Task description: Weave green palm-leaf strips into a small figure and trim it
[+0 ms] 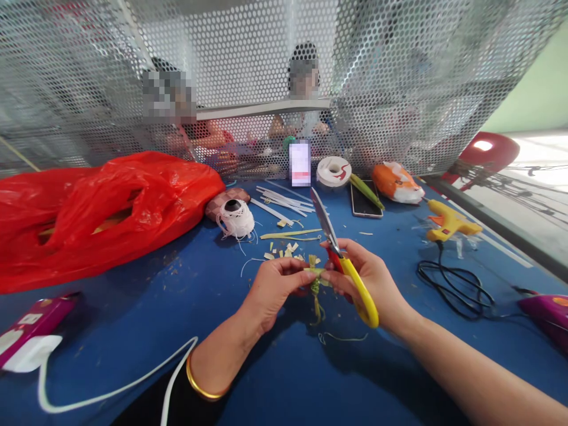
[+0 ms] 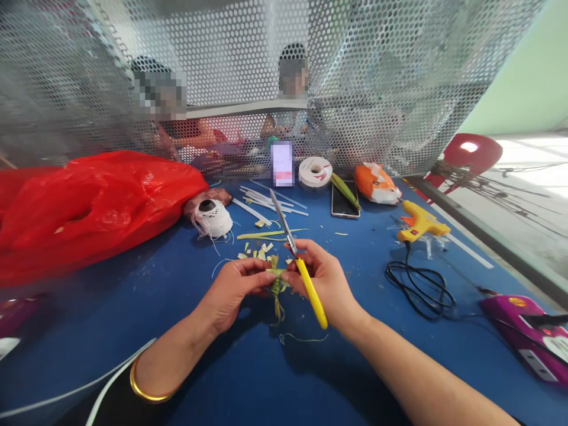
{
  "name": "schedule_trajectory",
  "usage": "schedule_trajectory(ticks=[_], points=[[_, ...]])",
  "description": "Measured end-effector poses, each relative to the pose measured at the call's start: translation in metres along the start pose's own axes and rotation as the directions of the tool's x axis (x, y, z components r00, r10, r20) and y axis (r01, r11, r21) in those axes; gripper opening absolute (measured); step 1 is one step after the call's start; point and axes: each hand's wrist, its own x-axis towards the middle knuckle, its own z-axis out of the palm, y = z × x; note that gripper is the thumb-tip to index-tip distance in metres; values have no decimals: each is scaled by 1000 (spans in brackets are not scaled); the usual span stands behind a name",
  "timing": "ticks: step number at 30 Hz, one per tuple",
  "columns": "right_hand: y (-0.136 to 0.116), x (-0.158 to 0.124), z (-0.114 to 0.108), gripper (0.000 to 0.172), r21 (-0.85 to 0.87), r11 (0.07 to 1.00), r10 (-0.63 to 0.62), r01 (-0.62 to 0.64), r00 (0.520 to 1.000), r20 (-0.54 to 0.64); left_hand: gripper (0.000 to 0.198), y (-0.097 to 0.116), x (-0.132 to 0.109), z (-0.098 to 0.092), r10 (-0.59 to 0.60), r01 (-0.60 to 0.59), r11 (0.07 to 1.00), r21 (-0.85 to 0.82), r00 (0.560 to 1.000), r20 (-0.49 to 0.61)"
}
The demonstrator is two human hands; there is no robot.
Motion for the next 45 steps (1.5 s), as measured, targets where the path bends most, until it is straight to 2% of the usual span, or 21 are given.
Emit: schedule_trajectory(ticks=[4,8,10,13,16,22,31,45], points=[[4,2,-1,53,1,1000,-28,28,1000,11,25,0,0,0,-10,9,999,32,1000,15],[5,-2,-1,49,-179,977,-122,114,992,-32,23,3,5,-6,56,-63,995,-83,995,-83],[2,-6,0,47,-275,952,-141,132,990,-11,20,8,7,-10,80,-102,982,-162,987,-143],[-2,-12,3,44,-375,919,-100,122,992,77,19,13,9,-14,126,-177,954,-241,969,-213],[-2,-15,5,43,-459,884,-51,89,994,93,18,15,10,-17,170,-228,944,-239,955,-241],[1,-14,7,42,-535,839,-85,101,995,55,16,12,10,-17,202,-249,949,-195,952,-231],[1,-13,6,40,-613,783,-33,106,991,129,17,11,9,-15,184,-223,960,-168,958,-220],[1,-13,6,45,-627,773,-12,94,991,134,16,11,10,-14,185,-225,960,-167,957,-224]])
